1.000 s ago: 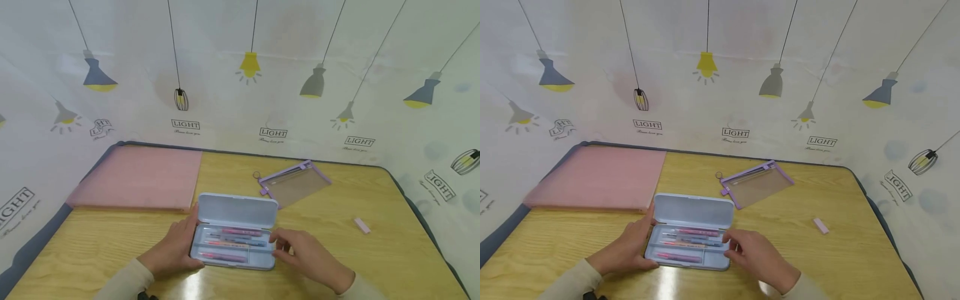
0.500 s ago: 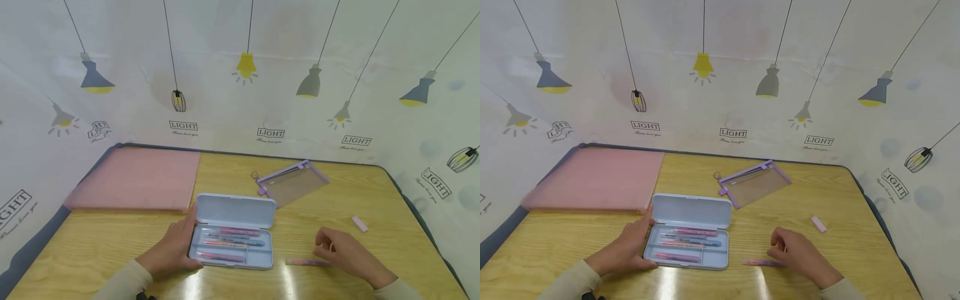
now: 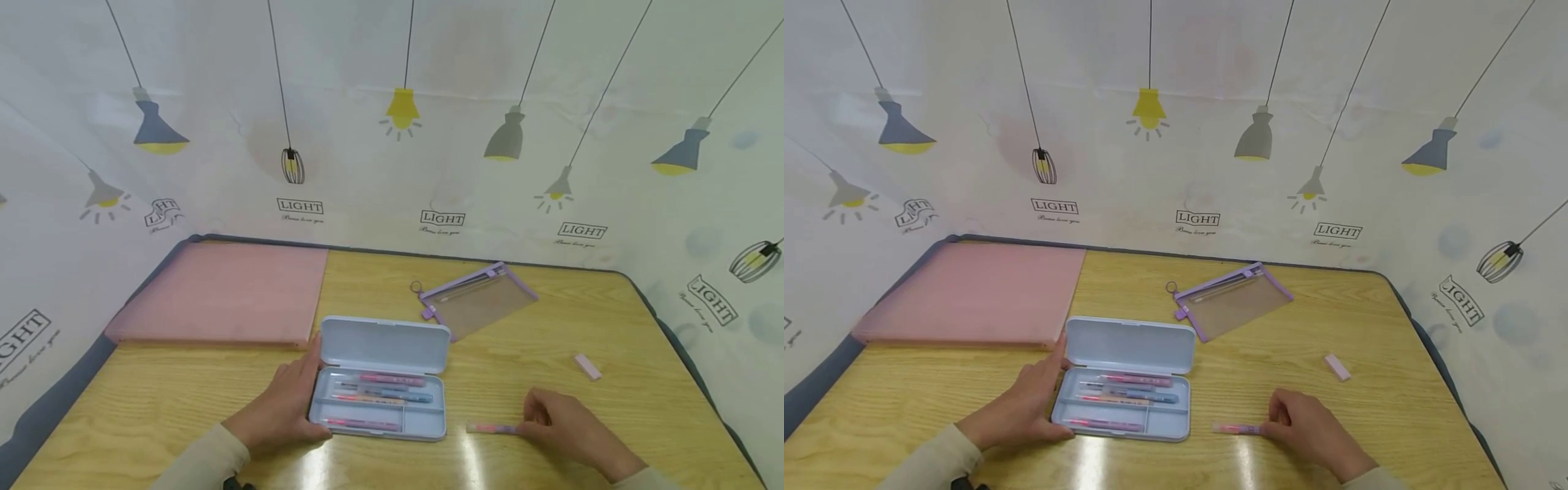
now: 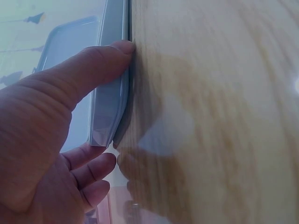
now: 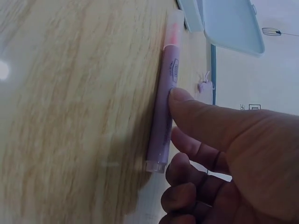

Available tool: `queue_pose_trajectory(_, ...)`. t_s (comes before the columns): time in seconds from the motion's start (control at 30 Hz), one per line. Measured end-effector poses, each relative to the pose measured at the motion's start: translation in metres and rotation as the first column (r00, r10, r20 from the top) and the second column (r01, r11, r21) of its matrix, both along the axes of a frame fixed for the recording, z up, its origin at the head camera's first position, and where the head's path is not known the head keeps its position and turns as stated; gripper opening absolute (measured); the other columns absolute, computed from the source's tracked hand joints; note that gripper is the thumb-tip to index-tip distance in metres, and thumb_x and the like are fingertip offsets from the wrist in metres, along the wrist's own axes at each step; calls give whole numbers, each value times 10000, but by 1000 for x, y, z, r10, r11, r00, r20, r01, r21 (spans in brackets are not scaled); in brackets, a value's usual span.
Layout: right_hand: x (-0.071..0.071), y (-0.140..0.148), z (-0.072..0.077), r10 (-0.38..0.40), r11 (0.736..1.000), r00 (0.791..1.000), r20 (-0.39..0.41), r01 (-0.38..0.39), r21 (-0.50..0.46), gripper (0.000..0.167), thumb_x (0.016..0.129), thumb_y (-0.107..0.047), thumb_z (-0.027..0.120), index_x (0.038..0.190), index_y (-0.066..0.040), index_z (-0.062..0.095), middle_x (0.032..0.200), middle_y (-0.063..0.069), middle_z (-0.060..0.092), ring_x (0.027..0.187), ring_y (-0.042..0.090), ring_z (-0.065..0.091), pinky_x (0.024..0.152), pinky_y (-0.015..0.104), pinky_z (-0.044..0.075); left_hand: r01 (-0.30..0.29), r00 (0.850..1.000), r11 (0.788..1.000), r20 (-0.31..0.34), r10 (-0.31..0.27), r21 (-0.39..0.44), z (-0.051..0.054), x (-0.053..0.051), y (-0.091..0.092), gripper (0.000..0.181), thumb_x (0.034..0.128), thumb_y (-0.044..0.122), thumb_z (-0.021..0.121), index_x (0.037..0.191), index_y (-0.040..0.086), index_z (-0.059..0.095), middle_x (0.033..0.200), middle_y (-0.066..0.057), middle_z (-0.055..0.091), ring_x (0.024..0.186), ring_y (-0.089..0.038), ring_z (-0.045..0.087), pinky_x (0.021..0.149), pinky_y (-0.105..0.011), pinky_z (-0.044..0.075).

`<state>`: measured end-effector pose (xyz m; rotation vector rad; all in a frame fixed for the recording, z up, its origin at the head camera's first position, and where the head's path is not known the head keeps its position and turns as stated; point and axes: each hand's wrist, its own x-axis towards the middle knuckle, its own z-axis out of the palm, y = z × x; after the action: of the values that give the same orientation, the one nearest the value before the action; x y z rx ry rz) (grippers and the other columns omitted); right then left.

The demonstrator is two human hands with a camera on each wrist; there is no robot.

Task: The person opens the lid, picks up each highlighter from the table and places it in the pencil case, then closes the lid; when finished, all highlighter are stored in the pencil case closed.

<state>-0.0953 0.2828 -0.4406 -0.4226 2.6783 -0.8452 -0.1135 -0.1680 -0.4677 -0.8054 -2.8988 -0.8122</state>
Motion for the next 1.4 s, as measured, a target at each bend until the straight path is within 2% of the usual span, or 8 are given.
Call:
queue_pose_trajectory(0.3,-4,2,-3,-1,1000,1000,22,0,21,251,867,-329,721,862,-144,550,697,-53,461,579,23,387,520,214,344,-7,1000,1000,5,7,-8,-3,-1,-1,1431,540,373,896,1537,-74,-29,1366,-189,522,1240,-283,490,965,-438,357)
queue_pose_trajectory(0.57,-6,3,-2,6,1000,999,38,-6,6,216,862,-357,721,852,-178,601,686,-70,465,579,19,397,520,216,344,-6,1000,1000,10,6,-9,-1,-1,-1,1427,550,371,895,1539,-66,-37,1405,-213,495,1258,-289,482,961,-439,358)
queue_pose_trajectory(0.83,-5,3,-3,44,999,998,42,-43,-22,147,866,-290,724,821,-178,639,698,-82,489,618,14,416,548,223,360,-6,1000,1000,22,6,-6,-1,-1,-1,1437,552,376,901,1542,-55,-47,1417,-222,481,1255,-293,481,969,-454,357)
queue_pose_trajectory(1.17,-3,4,-10,66,997,996,-55,-68,-30,139,856,-299,735,799,-206,649,740,-99,532,659,-20,432,578,215,395,-1,1000,1000,-12,1,-7,-2,1,0,1421,546,390,900,1532,-82,-7,1324,-168,537,1209,-273,499,937,-433,367)
queue_pose_trajectory(1.27,-3,1,-6,62,998,995,-72,-64,-19,134,858,-308,732,803,-215,652,773,-101,553,685,-28,452,598,211,415,-1,1000,1000,-10,1,-7,-2,0,0,1433,542,386,905,1536,-69,-20,1314,-154,540,1205,-265,496,933,-425,362)
queue_pose_trajectory(1.4,-4,-11,11,60,998,996,-66,-60,-3,139,896,-341,684,832,-223,651,783,-123,595,699,-40,489,615,205,444,-4,1000,1000,5,4,-9,-1,-1,-1,1437,544,377,905,1540,-60,-35,1322,-147,536,1217,-259,488,948,-427,356)
